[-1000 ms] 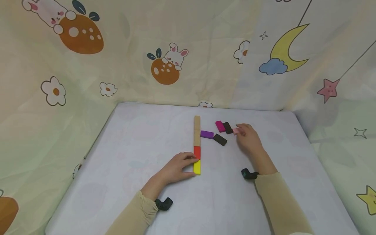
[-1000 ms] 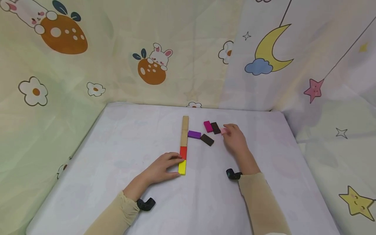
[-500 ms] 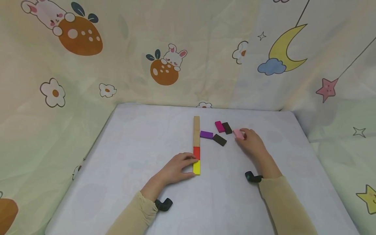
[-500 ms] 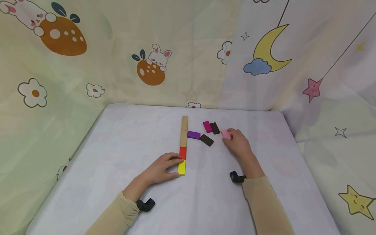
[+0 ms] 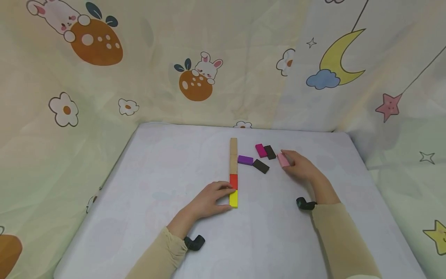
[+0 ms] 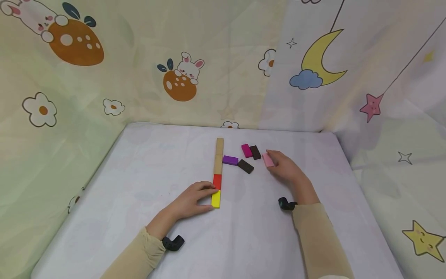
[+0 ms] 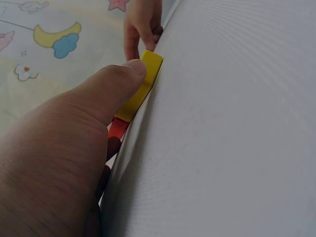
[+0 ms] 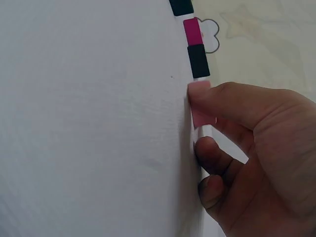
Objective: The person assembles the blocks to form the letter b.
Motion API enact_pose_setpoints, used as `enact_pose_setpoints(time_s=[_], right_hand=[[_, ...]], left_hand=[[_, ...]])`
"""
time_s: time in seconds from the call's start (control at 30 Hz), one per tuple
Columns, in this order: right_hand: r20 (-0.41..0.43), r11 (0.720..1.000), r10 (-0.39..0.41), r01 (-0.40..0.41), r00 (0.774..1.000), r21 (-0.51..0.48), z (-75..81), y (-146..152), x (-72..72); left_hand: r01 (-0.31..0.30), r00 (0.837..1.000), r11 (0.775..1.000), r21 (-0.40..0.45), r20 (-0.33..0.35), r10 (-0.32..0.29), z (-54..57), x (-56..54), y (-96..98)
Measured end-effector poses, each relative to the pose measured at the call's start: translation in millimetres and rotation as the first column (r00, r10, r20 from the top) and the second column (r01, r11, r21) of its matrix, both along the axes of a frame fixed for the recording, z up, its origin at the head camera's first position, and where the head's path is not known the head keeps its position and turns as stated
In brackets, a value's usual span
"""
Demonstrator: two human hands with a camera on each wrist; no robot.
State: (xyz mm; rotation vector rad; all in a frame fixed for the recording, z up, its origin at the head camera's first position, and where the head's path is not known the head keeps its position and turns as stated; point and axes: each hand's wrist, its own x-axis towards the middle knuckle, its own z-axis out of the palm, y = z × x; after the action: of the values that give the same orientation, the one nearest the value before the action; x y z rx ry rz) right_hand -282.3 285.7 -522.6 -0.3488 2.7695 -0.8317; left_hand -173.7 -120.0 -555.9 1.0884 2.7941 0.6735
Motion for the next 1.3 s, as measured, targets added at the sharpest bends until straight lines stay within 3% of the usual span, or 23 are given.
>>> enact_pose_setpoints(time_s=[0.43, 0.83, 1.3], right_hand=[[-0.027, 0.999, -0.049, 0.049, 0.998, -0.023, -1.8, -0.1, 9.0], [-0.017, 0.997, -0.069, 0.068, 0.997, -0.019, 5.3, -15.9, 33.5], [-0.050, 0.999, -0.009, 0.007, 0.999, -0.045, 7.0, -35.7, 63.7]], left_hand=[[0.006, 1.000, 1.000, 0.002, -0.016, -0.006, -0.5, 0.2, 1.0], [0.010, 0.999, 1.000, -0.006, -0.033, -0.010, -0.1, -1.5, 0.9], [0.001, 1.000, 1.000, -0.016, 0.001, -0.001, 2.7, -0.1, 1.2]])
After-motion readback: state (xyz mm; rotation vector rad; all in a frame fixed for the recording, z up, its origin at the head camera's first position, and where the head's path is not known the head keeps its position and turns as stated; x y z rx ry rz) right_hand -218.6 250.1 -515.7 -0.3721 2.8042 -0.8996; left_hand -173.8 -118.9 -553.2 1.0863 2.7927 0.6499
